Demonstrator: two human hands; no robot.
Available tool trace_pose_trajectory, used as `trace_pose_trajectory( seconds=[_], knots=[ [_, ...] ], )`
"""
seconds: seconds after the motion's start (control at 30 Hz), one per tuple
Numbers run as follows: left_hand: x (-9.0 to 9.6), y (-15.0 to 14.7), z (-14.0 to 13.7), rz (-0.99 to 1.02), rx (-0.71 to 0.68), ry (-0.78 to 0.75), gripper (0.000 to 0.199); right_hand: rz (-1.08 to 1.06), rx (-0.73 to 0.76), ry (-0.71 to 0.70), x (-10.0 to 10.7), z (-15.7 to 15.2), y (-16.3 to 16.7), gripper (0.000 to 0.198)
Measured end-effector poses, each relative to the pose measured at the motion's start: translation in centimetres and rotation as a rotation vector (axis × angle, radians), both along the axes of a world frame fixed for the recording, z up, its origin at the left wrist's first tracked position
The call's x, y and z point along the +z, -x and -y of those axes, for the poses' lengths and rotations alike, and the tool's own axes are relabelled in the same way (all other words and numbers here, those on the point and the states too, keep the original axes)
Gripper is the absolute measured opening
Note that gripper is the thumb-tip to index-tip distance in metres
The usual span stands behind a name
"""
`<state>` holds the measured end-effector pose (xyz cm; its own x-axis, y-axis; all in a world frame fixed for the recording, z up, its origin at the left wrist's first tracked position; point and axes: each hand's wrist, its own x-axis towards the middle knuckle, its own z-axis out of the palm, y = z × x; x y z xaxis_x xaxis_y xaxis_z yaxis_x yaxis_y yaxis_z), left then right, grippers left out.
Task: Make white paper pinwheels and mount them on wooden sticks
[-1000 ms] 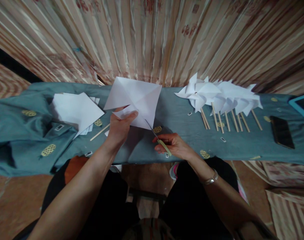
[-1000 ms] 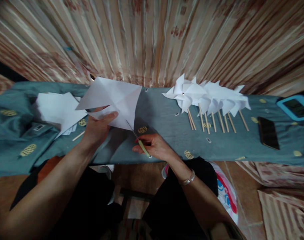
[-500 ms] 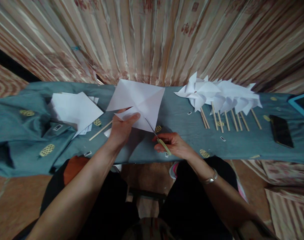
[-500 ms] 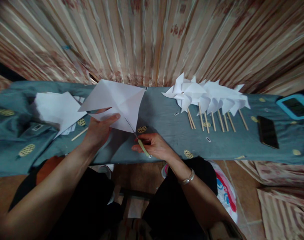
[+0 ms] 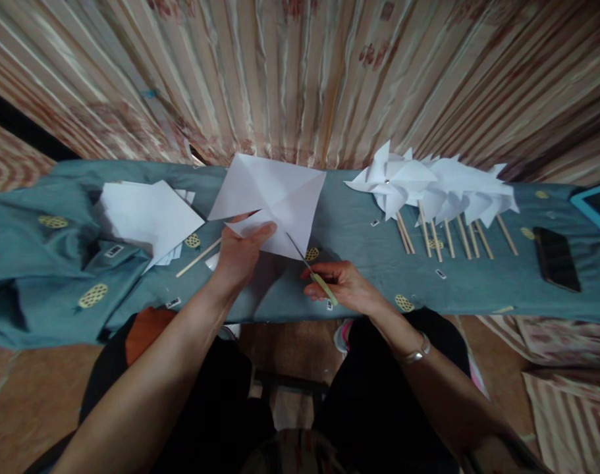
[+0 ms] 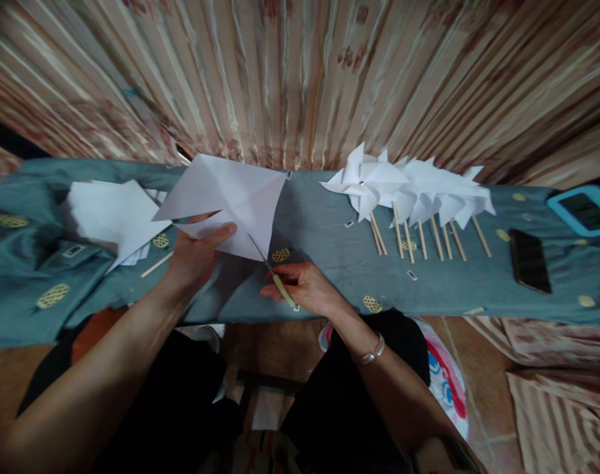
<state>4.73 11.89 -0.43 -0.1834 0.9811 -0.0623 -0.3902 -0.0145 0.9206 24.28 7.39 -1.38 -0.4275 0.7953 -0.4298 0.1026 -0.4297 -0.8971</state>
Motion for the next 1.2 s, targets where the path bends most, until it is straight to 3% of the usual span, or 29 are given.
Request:
trace_pose_trajectory(
  seconds=[0.3, 0.93, 1.2],
  knots=[
    [-0.17, -0.38, 0.6, -0.02, -0.075, 0.033, 0.022, 0.041, 0.043, -0.114, 0.12, 0.08, -0.17, 0.048],
    [-0.09, -0.44, 0.69, 0.001, -0.059, 0.011, 0.023, 0.006, -0.019, -0.003, 0.14, -0.05, 0.13, 0.051],
    [-0.31, -0.61, 0.77, -0.017, -0.018, 0.03, 0.036, 0.023, 0.007, -0.052, 0.02, -0.08, 0.17, 0.049]
  ],
)
